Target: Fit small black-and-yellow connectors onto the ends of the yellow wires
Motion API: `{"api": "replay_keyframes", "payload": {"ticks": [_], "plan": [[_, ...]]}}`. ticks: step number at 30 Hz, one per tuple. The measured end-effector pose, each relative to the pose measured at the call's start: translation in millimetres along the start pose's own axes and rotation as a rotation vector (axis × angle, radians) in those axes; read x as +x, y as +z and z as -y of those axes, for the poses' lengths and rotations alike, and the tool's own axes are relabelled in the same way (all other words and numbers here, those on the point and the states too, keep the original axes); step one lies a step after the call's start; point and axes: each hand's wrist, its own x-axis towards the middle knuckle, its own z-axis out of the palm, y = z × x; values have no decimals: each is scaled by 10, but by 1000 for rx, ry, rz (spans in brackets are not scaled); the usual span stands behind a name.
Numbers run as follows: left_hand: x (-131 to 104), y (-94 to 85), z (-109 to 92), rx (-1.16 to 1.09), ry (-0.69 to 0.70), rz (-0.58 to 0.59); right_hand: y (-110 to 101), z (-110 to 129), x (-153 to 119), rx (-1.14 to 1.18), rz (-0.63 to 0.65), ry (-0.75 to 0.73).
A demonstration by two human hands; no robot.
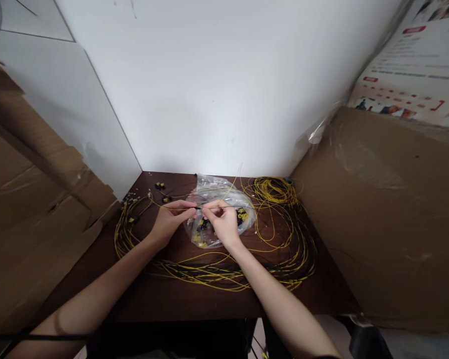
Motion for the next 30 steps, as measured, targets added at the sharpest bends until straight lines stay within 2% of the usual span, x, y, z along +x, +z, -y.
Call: {"api": "replay_keyframes", "payload": {"ticks": [10, 15, 18, 21, 25, 30], "plan": [[5, 28, -1, -26, -20, 25, -55, 65, 53, 19, -56, -9], [49, -51, 8, 10, 8, -47, -132, 58, 96, 78, -184, -72], [70, -87, 24, 20, 14, -53, -177, 56, 126, 116, -233, -95], [80, -96, 41, 11, -12, -67, -169, 57, 123, 165, -193, -53], [69, -81, 48, 29, 6, -60, -69, 52, 58, 202, -47, 53], [9, -10, 28, 53, 29, 63, 39, 22, -19, 115, 56, 70]]}}
